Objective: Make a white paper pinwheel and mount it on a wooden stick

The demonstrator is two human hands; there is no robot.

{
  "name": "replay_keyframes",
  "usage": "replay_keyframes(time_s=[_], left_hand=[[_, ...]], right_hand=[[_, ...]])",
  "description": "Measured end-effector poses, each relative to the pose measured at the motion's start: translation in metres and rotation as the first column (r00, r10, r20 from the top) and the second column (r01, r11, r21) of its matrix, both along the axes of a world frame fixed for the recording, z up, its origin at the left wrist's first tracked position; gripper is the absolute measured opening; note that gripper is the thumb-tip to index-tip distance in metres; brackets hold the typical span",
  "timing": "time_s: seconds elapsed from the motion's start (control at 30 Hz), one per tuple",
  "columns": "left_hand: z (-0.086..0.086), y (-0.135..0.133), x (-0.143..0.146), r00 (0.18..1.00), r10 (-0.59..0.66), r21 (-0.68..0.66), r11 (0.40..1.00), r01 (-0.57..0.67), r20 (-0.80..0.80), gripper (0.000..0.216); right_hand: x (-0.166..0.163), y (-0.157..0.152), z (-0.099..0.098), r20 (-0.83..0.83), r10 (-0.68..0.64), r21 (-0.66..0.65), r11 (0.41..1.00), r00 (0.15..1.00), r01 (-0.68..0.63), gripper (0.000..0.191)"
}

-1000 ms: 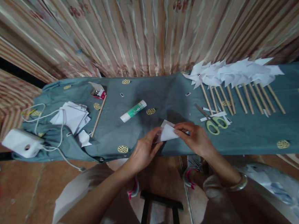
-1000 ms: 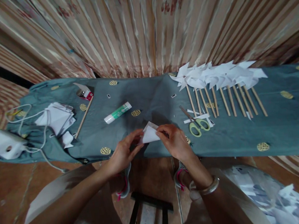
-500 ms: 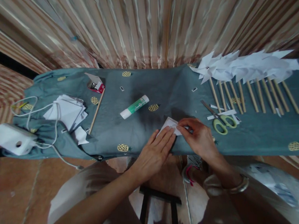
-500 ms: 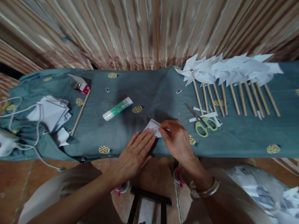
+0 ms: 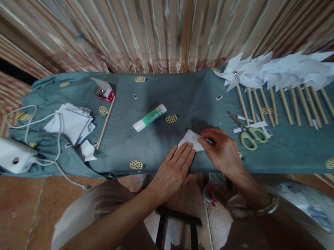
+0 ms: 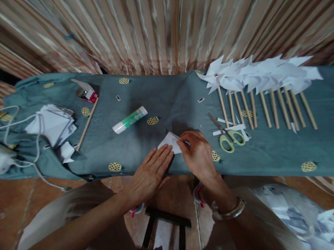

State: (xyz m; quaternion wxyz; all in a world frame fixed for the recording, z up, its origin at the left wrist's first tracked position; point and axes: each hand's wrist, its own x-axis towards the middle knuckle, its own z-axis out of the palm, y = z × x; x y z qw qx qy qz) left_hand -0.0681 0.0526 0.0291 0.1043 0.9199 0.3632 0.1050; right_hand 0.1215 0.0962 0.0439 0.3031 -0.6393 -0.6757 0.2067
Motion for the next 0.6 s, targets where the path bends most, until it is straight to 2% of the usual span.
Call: replay_keyframes(time_s=[0.4,0.6], left_hand=[[0.002,0.000,0.000,0.998,0.004,-0.009,1.000,-0.005,-0.063,0.061],[-0.001,-0.001,0.000,0.997,-0.004,0.025,1.000,0.006,-0.079,0.065]], right_hand=[[0.001,-0.001,-0.005,0.015,0.026,0.060,0.998,1.000,-0.027,0.017],[0.002,-0.013,-0.006,0.088,0.052,0.130,0.990,0.995,-0.063,0.033]])
